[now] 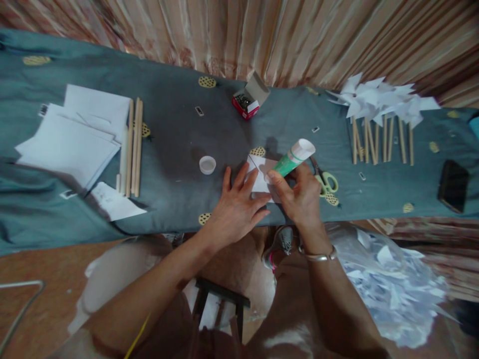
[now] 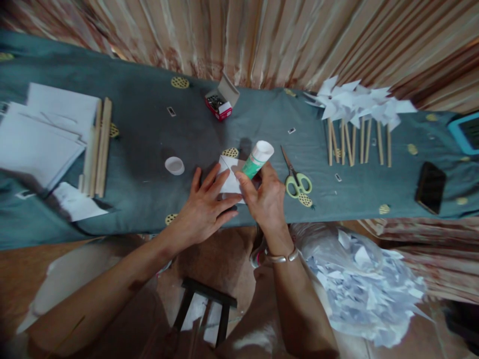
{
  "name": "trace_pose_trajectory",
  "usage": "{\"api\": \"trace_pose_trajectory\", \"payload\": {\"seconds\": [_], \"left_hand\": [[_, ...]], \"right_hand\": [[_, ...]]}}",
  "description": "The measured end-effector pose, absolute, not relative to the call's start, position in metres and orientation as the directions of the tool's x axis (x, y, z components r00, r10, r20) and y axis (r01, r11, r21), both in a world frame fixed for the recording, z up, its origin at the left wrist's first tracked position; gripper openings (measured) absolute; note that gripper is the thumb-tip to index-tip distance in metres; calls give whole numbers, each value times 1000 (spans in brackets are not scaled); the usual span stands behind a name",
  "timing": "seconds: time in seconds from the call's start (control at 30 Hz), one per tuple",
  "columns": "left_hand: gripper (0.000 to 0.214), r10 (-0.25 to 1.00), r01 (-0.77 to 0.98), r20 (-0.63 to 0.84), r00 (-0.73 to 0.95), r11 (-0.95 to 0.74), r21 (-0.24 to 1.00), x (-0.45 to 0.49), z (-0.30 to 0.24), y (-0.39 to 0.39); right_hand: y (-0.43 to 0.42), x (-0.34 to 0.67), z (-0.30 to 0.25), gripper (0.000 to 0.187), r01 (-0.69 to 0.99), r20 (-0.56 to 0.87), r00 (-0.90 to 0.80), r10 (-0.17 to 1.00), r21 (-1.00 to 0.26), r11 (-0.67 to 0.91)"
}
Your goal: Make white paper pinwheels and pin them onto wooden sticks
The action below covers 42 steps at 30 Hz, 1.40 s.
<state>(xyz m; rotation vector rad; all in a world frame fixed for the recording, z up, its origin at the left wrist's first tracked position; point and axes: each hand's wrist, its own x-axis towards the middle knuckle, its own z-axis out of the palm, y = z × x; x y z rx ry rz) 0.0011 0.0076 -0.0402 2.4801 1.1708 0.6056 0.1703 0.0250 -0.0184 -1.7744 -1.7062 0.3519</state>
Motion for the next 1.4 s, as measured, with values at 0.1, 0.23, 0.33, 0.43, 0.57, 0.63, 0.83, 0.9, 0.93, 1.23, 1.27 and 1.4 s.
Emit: {"api": "trace_pose_trajectory", "payload": {"seconds": [0.1, 0.23, 0.33, 0.43, 0.57, 0.63, 0.83, 0.9, 0.93, 1.23, 1.27, 1.4], "left_hand": [[28, 785, 643, 226, 576, -606, 468, 1, -39, 8], [26, 788, 641, 218, 576, -600, 478, 1, -36, 8], [26, 790, 643, 206, 577, -595, 482, 2, -34, 8], [24, 791, 645, 196, 580, -592, 484, 2, -32, 9], [23, 792, 645, 209, 574, -594, 481, 2, -33, 8], [22, 793, 648, 212, 572, -594, 477, 2, -34, 8], [24, 788, 653, 211, 579, -603, 458, 2, -35, 8], [25, 785, 652, 216, 581, -607, 454, 2, -35, 8], [25, 784, 651, 221, 581, -610, 452, 2, -36, 8], [29, 775, 646, 237, 586, -623, 442, 1, -41, 9], [29, 776, 647, 235, 586, -622, 440, 1, -42, 10], [27, 785, 659, 223, 578, -611, 438, 2, -43, 11]], "right_hand": [[25, 168, -17, 31, 798, 231, 127, 965, -601, 38], [26, 165, -16, 29, 802, 228, 115, 967, -596, 46], [25, 163, -16, 30, 806, 227, 101, 969, -589, 54], [25, 162, -15, 30, 813, 229, 97, 969, -580, 55], [22, 161, -15, 33, 823, 220, 85, 972, -566, 56], [21, 161, -14, 34, 825, 215, 79, 973, -562, 57], [16, 162, -12, 31, 809, 203, 62, 977, -583, 70], [15, 163, -12, 30, 806, 203, 59, 978, -587, 73], [15, 164, -12, 30, 805, 203, 59, 977, -588, 74], [16, 174, -17, 30, 813, 241, 126, 962, -580, 39], [16, 176, -18, 31, 811, 253, 151, 956, -585, 27], [18, 186, -15, 32, 680, 282, 321, 904, -734, -12]]}}
